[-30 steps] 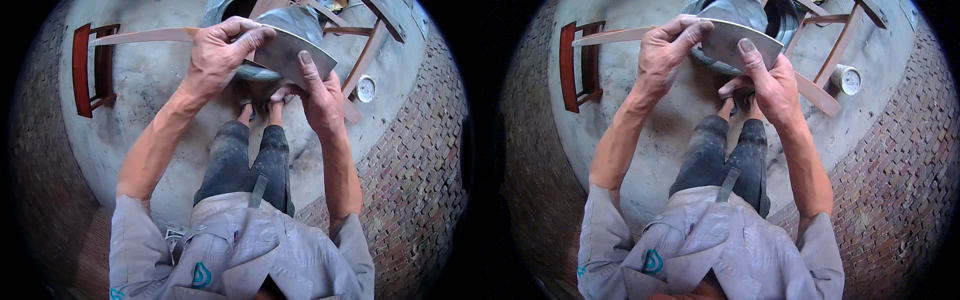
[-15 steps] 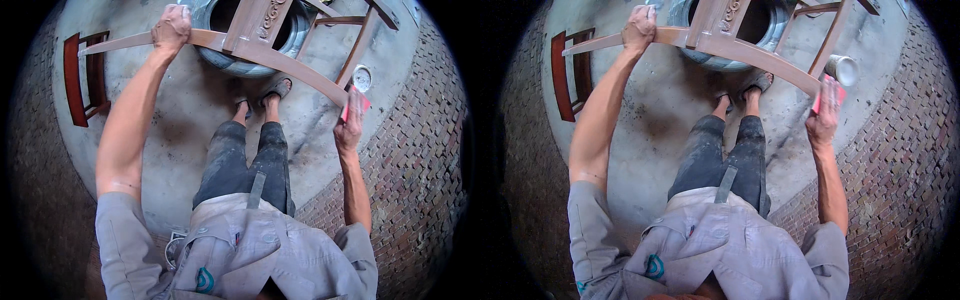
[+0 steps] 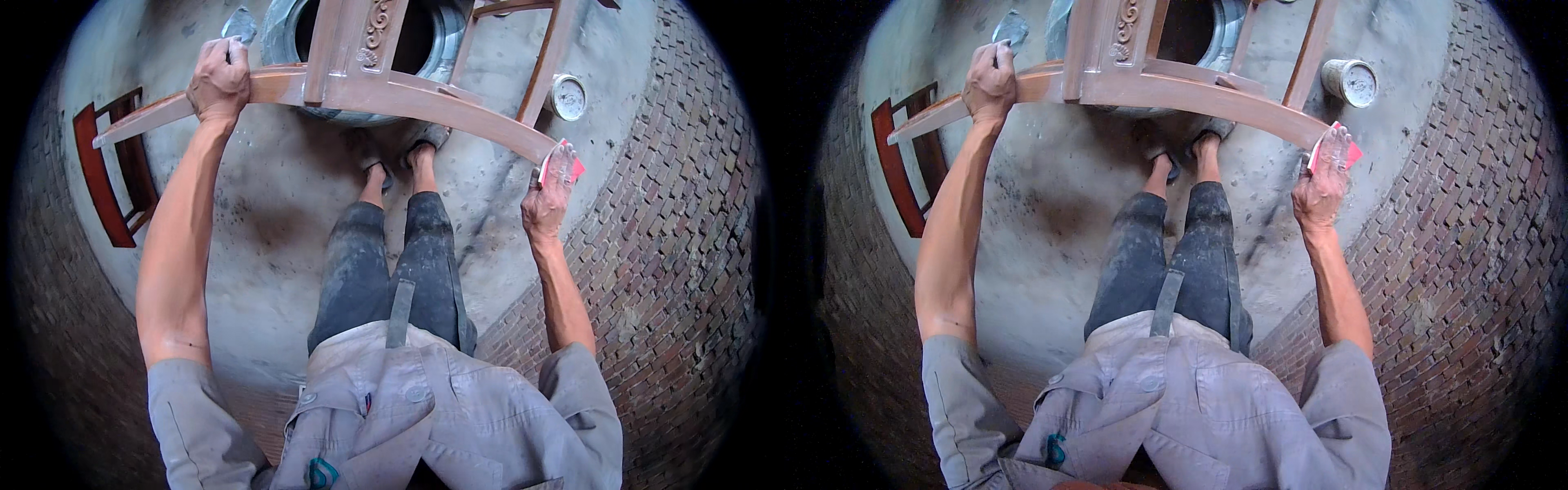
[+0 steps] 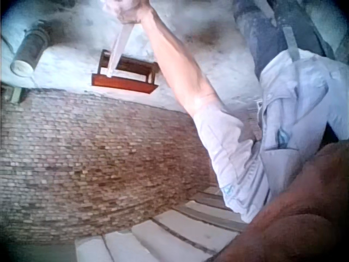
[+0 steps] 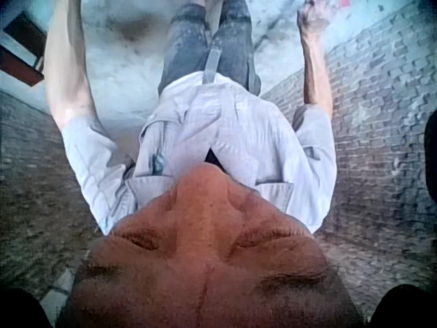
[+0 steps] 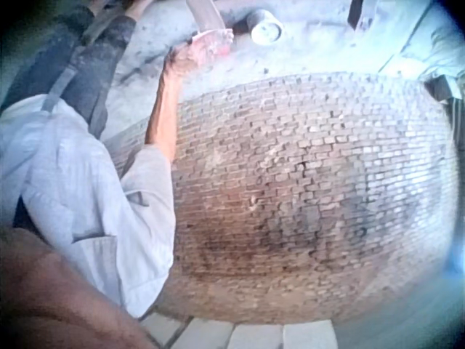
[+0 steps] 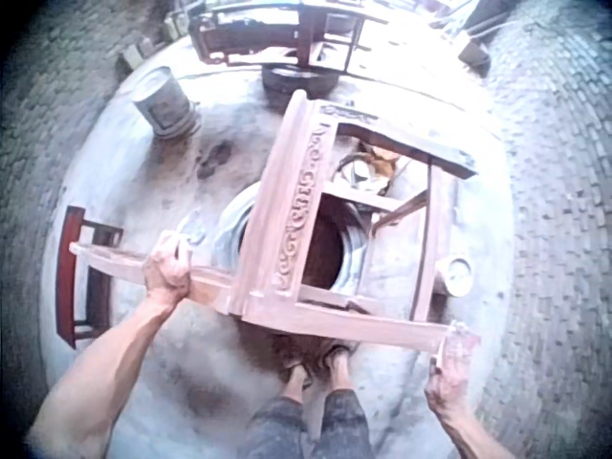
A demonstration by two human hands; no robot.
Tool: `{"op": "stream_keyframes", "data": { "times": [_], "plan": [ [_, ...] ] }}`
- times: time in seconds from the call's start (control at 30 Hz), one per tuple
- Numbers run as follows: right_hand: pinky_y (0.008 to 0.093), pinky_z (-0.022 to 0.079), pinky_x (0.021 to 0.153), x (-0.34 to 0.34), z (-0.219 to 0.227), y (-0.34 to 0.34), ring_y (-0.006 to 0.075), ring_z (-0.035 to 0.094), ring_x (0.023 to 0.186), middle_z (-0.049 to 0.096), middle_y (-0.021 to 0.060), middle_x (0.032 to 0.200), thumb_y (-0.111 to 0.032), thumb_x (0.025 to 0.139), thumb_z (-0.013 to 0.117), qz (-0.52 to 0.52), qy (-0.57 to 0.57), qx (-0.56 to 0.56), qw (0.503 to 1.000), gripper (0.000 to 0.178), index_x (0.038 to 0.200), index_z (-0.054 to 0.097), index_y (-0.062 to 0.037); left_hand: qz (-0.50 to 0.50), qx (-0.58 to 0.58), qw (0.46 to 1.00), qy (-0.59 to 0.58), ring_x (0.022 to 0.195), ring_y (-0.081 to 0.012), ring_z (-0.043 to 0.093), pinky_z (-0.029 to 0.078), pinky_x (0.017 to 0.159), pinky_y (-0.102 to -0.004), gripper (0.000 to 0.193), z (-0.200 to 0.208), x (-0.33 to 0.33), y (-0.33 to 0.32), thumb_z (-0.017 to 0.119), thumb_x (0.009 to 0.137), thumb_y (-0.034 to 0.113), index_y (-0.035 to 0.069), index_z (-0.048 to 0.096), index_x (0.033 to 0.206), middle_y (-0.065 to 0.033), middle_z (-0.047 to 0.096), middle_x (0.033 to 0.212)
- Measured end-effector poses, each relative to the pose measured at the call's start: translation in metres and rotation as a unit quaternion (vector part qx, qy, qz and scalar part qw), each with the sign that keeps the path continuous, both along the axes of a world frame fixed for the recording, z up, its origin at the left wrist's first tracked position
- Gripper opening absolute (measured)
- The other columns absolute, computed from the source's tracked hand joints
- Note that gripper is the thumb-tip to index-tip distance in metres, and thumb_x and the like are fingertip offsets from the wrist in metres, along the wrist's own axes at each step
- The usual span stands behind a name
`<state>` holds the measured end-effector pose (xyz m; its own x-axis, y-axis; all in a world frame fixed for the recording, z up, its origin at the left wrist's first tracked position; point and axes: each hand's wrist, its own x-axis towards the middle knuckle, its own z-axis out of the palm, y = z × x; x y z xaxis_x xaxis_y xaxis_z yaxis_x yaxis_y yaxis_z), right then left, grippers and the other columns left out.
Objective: The person sands a wooden chair frame using a sanding block and sandpaper. They work on various parts of the chair, including the legs and backrest, and switch between different sanding tools.
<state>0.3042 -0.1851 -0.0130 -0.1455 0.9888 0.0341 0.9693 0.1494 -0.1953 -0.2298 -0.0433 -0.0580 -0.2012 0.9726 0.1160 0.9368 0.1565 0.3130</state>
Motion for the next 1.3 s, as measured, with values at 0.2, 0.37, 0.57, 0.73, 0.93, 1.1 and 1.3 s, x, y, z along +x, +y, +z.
{"op": "stream_keyframes", "data": {
  "times": [0.2,0.37,0.57,0.73,0.93,1.1,1.3],
  "plan": [
    [0.0519,0.024,0.125,-0.059,-0.002,0.005,0.0443,0.035,0.150,0.042,0.0293,0.157,-0.004,0.092,0.057,-0.017,0.069,0.001,0.997,0.062,0.151,0.042,0.0083,0.011,0.003,1.000,0.013,0.098,-0.0403,0.067,0.052,0.084,-0.0479,0.030,0.002,0.005,-0.008,0.053,0.102,0.028,0.006,0.073,0.105,-0.0177,0.069,0.108],
    [0.0521,0.025,0.126,-0.252,0.004,0.040,0.0360,0.037,0.151,0.044,0.0248,0.157,-0.007,0.088,0.057,0.077,0.167,-0.039,0.982,0.063,0.148,0.049,0.0068,0.013,-0.019,1.000,-0.005,0.096,-0.0405,0.068,0.053,0.083,-0.0489,0.028,0.010,0.020,-0.002,0.054,0.102,0.027,0.006,0.072,0.104,-0.0174,0.068,0.110],
    [0.0499,0.033,0.123,-0.150,0.010,0.038,0.0372,0.046,0.144,0.055,0.0253,0.147,-0.009,0.087,0.062,0.053,0.129,0.016,0.990,0.058,0.143,0.055,0.0065,0.030,0.005,0.999,-0.014,0.092,-0.0411,0.070,0.055,0.081,-0.0499,0.026,0.008,0.009,-0.008,0.056,0.099,0.028,0.010,0.074,0.103,-0.0123,0.069,0.116],
    [0.0552,0.027,0.125,-0.284,-0.011,0.029,0.0403,0.037,0.150,0.042,0.0288,0.157,-0.012,0.087,0.058,0.121,0.152,-0.032,0.980,0.069,0.151,0.043,0.0072,0.020,-0.037,0.999,-0.004,0.094,-0.0392,0.070,0.056,0.081,-0.0498,0.025,0.007,0.022,-0.003,0.055,0.098,0.028,0.009,0.071,0.102,-0.0129,0.069,0.114],
    [0.0514,0.033,0.122,-0.162,-0.006,0.022,0.0413,0.047,0.143,0.047,0.0274,0.154,-0.006,0.084,0.062,0.038,0.157,0.015,0.987,0.065,0.147,0.050,0.0081,-0.117,-0.015,0.990,0.079,0.097,-0.0390,0.068,0.055,0.081,-0.0486,0.026,-0.018,-0.023,-0.012,0.051,0.100,0.026,0.008,0.069,0.105,-0.0141,0.068,0.110],
    [0.0465,0.016,0.129,-0.066,-0.008,0.016,0.0434,0.022,0.155,0.024,0.0325,0.164,-0.009,0.095,0.053,-0.245,0.050,0.053,0.967,0.071,0.158,0.026,0.0095,-0.012,-0.036,0.999,-0.014,0.097,-0.0392,0.068,0.054,0.082,-0.0479,0.026,0.000,0.016,-0.006,0.049,0.101,0.025,0.006,0.068,0.104,-0.0152,0.067,0.111],
    [0.0516,0.015,0.128,-0.141,-0.014,-0.005,0.0442,0.024,0.154,0.031,0.0331,0.161,-0.012,0.092,0.050,-0.106,0.193,-0.019,0.975,0.069,0.155,0.034,0.0106,-0.053,-0.042,0.998,-0.013,0.097,-0.0398,0.066,0.052,0.082,-0.0486,0.030,-0.006,0.000,-0.007,0.045,0.104,0.024,0.002,0.065,0.096,-0.0156,0.067,0.110]
  ]
}}
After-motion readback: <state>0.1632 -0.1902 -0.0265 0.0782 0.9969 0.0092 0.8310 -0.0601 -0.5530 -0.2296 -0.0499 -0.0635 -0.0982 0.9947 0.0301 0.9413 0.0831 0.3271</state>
